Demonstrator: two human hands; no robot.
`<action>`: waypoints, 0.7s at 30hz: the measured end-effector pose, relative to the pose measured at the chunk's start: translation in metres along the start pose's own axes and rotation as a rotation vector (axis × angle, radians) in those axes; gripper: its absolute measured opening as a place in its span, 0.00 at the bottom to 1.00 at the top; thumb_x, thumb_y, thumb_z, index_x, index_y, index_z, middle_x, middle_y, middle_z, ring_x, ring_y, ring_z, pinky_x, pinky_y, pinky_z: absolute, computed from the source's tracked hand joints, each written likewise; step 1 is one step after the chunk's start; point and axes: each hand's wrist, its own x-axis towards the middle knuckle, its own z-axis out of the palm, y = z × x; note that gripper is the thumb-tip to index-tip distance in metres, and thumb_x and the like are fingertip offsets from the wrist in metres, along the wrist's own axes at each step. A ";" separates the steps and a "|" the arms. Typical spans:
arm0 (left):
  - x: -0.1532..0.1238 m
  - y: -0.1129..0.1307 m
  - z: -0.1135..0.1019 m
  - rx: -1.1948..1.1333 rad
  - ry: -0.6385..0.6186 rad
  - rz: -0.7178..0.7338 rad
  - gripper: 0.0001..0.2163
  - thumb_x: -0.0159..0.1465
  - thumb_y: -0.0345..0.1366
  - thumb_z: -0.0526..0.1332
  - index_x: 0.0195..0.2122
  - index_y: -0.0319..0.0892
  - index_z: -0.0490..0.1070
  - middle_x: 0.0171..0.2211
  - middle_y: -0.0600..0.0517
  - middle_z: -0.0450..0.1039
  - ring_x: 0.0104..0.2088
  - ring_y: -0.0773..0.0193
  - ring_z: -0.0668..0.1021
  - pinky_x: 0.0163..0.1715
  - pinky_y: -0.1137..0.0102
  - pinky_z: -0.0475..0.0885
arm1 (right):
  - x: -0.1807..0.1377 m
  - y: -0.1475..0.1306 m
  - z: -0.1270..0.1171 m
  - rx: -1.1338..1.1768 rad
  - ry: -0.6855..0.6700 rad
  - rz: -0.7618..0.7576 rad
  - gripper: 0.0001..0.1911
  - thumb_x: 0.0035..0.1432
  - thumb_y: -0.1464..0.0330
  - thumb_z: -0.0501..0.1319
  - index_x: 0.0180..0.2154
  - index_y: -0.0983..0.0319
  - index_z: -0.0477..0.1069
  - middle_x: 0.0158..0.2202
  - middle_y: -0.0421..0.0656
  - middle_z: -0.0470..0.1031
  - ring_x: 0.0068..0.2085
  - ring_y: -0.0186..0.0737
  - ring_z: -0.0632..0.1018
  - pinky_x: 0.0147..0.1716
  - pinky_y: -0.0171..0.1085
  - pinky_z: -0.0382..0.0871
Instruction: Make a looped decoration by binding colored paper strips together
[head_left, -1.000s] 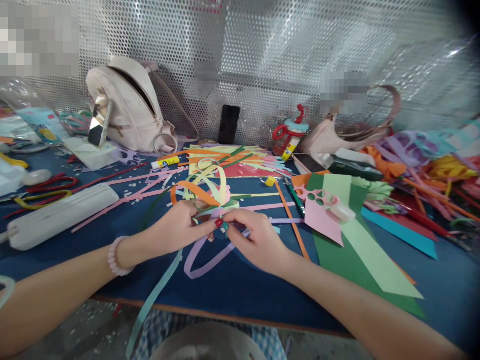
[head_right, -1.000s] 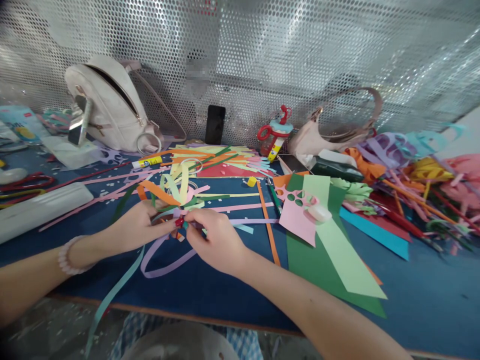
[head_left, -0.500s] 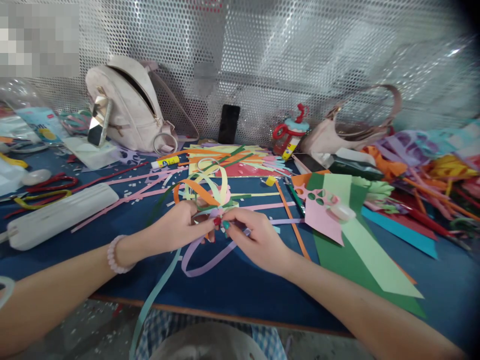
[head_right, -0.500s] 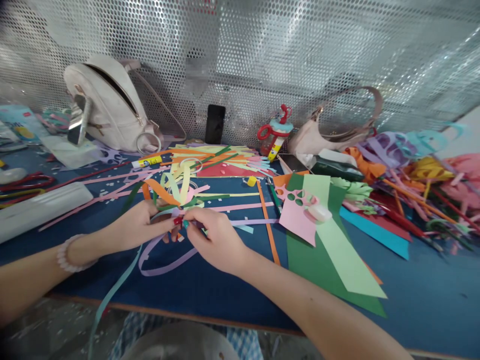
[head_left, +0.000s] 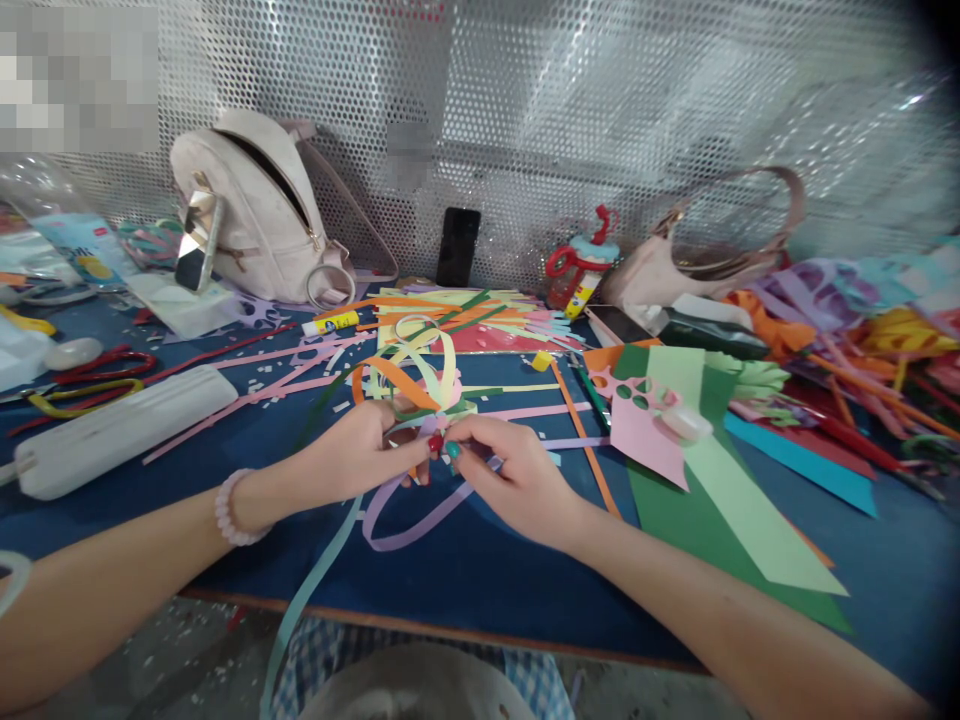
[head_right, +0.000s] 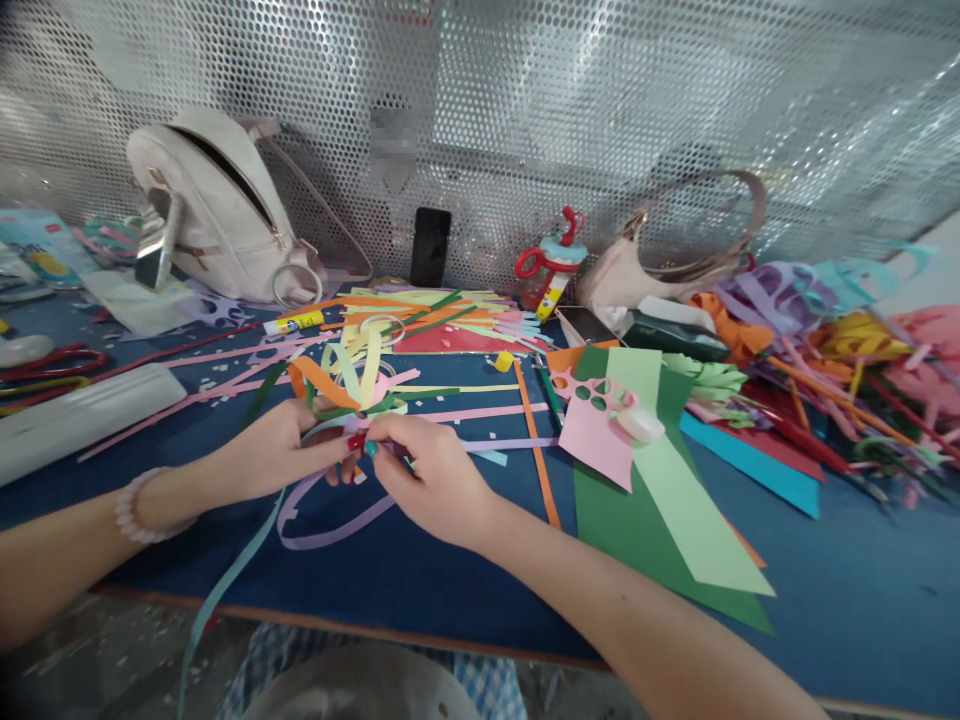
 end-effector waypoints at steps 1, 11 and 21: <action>0.000 0.000 0.000 0.002 -0.002 -0.001 0.05 0.59 0.36 0.60 0.32 0.40 0.67 0.22 0.55 0.72 0.26 0.65 0.77 0.24 0.75 0.74 | 0.000 0.000 0.000 0.007 0.000 0.001 0.11 0.53 0.80 0.50 0.29 0.62 0.67 0.28 0.39 0.73 0.29 0.30 0.72 0.29 0.28 0.64; -0.001 0.000 0.001 0.017 -0.005 -0.004 0.08 0.60 0.38 0.58 0.27 0.39 0.66 0.21 0.54 0.72 0.25 0.66 0.77 0.24 0.74 0.74 | 0.000 -0.002 -0.002 0.068 -0.016 0.052 0.11 0.53 0.80 0.50 0.29 0.62 0.67 0.27 0.39 0.71 0.27 0.30 0.70 0.27 0.29 0.62; 0.000 0.001 -0.003 -0.034 -0.125 0.059 0.07 0.60 0.39 0.59 0.31 0.40 0.67 0.22 0.56 0.70 0.22 0.69 0.75 0.24 0.76 0.73 | -0.003 0.001 -0.004 0.156 -0.123 0.029 0.07 0.58 0.75 0.51 0.33 0.62 0.67 0.30 0.41 0.72 0.30 0.31 0.71 0.31 0.31 0.66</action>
